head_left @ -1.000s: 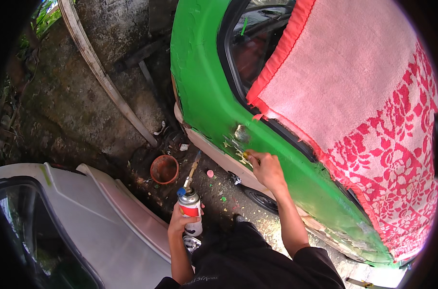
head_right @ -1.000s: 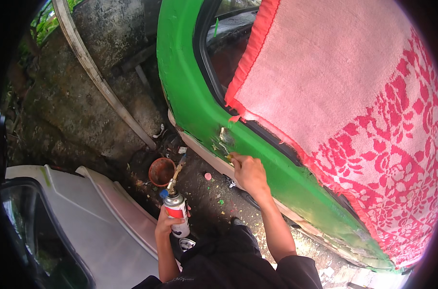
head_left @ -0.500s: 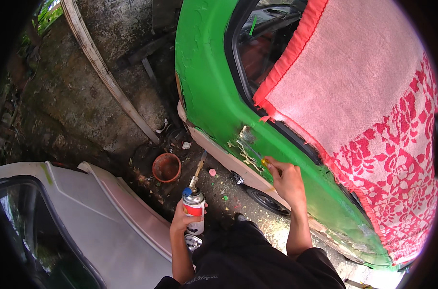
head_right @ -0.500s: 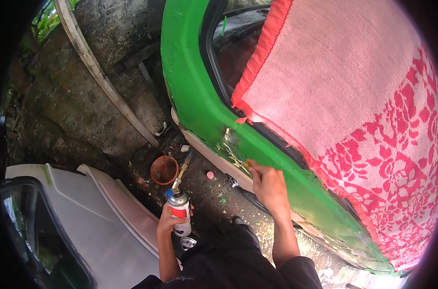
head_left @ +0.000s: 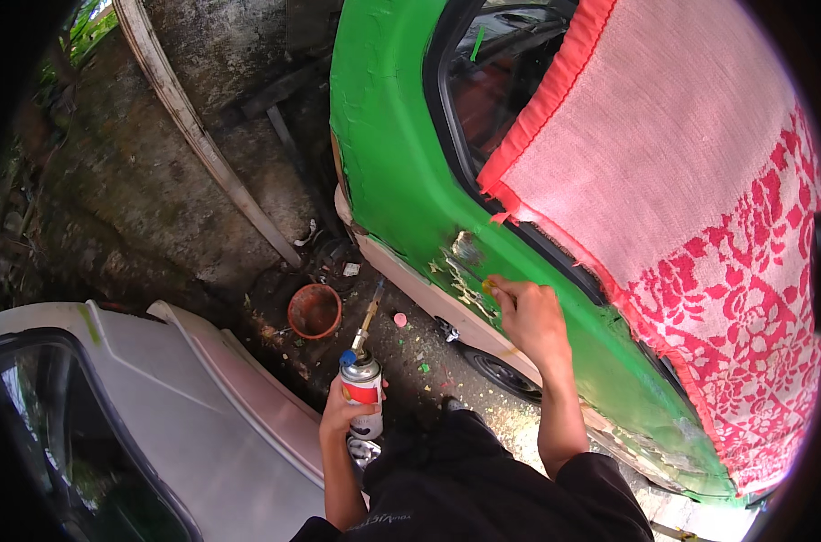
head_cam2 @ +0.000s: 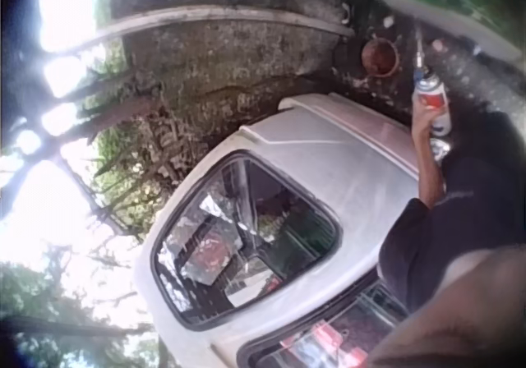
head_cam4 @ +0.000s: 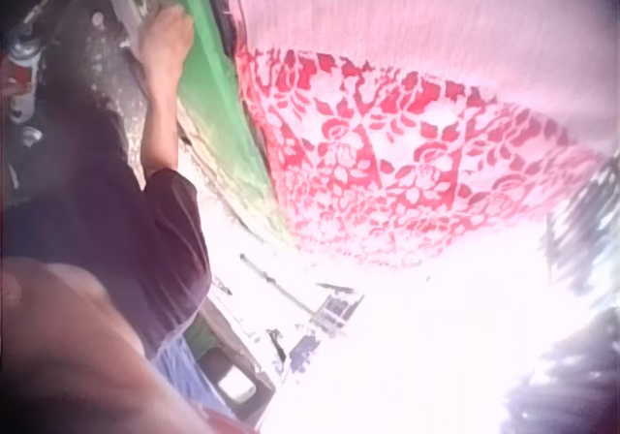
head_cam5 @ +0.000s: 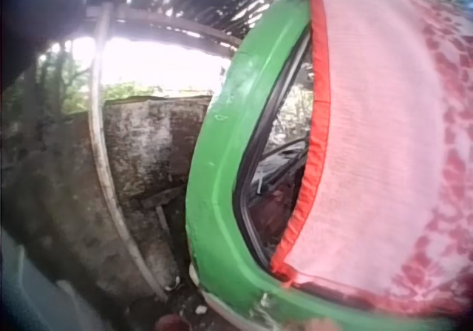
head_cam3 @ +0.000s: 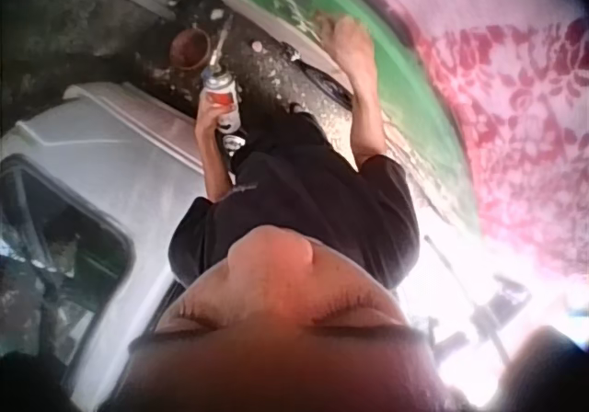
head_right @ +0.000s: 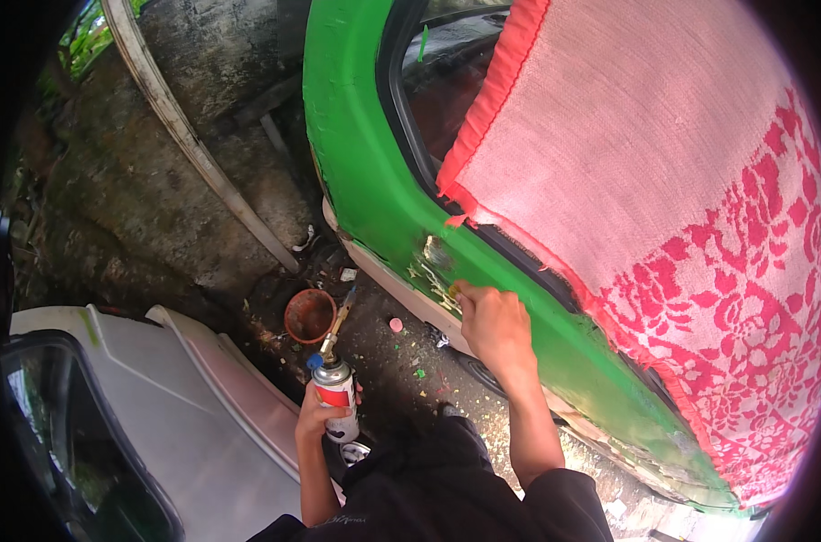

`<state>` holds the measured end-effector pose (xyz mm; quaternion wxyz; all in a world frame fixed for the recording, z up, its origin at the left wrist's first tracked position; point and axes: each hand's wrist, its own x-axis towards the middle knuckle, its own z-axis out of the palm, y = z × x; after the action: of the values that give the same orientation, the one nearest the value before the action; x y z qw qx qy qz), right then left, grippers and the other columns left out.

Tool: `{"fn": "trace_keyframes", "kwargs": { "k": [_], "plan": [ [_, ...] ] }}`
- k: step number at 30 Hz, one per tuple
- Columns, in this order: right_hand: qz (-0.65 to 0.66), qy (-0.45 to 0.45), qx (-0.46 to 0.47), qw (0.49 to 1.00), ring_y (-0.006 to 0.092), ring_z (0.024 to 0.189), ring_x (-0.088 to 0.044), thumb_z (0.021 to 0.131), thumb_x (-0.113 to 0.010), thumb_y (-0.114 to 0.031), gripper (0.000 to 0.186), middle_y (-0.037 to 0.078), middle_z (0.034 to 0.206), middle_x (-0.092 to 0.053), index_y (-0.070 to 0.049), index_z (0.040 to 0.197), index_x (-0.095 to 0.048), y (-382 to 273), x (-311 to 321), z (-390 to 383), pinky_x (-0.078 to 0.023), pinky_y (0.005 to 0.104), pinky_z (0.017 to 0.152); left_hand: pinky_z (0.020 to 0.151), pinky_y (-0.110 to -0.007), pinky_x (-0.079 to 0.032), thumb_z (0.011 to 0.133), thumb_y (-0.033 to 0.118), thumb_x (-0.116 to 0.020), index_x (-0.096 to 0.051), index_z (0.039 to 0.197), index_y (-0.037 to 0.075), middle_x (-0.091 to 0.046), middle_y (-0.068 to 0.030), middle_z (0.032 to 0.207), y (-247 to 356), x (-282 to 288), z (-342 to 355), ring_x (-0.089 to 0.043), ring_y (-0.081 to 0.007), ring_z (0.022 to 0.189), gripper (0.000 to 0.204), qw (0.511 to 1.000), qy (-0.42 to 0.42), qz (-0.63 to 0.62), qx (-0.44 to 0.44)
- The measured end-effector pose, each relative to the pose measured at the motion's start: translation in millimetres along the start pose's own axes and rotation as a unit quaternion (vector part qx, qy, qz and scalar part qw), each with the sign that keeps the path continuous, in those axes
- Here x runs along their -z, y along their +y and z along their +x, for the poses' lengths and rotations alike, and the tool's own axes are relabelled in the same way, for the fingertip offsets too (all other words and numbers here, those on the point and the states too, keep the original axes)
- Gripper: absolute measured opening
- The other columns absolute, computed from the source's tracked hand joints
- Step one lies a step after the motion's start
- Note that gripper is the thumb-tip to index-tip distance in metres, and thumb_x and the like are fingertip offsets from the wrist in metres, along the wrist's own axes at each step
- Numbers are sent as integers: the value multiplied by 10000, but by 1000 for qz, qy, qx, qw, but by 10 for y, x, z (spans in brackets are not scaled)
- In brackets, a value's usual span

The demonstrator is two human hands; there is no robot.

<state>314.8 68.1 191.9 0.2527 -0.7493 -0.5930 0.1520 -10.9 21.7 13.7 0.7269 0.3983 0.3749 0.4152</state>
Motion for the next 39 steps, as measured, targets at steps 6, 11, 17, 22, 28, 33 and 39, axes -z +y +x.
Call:
{"fn": "trace_keyframes", "kwargs": {
  "k": [6, 11, 17, 22, 28, 33, 39],
  "plan": [
    [-8, -3, 20, 1000, 446, 911, -707, 960, -636, -184, 248, 241, 969, -734, -126, 1161, -771, 19, -19, 44, -564, 511, 845, 824, -370, -594, 571, -13, -862, -595, 1216, 16, -719, -127, 1071, -7, -40, 75, -714, -214, 895, 699, 1000, -15, -9, 0],
    [-16, 4, 14, 1000, 409, 880, -725, 967, -647, -181, 233, 223, 969, -742, -101, 1140, -781, -9, -48, 24, -568, 476, 851, 826, -373, -596, 577, -27, -869, -587, 1231, 17, -720, -129, 1077, 21, -90, 152, -716, -216, 902, 714, 999, -29, 2, -13],
    [-17, 0, 11, 1000, 407, 866, -728, 974, -649, -191, 224, 221, 978, -744, -102, 1123, -790, -90, -27, 42, -567, 470, 861, 819, -366, -595, 584, -24, -872, -583, 1224, 19, -721, -128, 1072, 19, -120, 77, -716, -214, 897, 703, 1000, -28, 7, -8],
    [-28, -33, -11, 999, 409, 909, -725, 969, -655, -186, 220, 232, 1000, -739, -105, 1122, -791, -19, -407, 261, -558, 484, 879, 809, -359, -594, 589, -8, -881, -579, 1223, 17, -721, -124, 1068, 39, -143, 129, -710, -205, 887, 703, 998, -43, 38, -25],
    [46, 38, 8, 998, 360, 702, -705, 971, -658, -140, 240, 229, 884, -734, -90, 1178, -769, 76, 13, -175, -540, 408, 700, 816, -366, -596, 575, -8, -885, -592, 1211, 17, -721, -128, 1062, -40, -50, -48, -712, -209, 890, 701, 1000, -15, -3, 1],
    [115, 59, 18, 991, 191, 519, -572, 988, -651, -139, 253, 167, 683, -683, -72, 1209, -756, 357, -112, -255, -468, 354, 569, 811, -381, -590, 537, 26, -841, -622, 1185, -12, -727, -138, 1033, 49, -144, 46, -719, -232, 862, 685, 1000, -3, 11, -5],
    [195, 18, -56, 979, 82, 509, -423, 1003, -646, -145, 250, 73, 574, -569, -67, 1211, -762, 605, -521, -48, -385, 310, 499, 812, -366, -594, 581, -21, -882, -596, 1216, 19, -724, -127, 1060, 50, -114, 212, -715, -208, 883, 698, 999, -50, 10, -1]
  ]
}}
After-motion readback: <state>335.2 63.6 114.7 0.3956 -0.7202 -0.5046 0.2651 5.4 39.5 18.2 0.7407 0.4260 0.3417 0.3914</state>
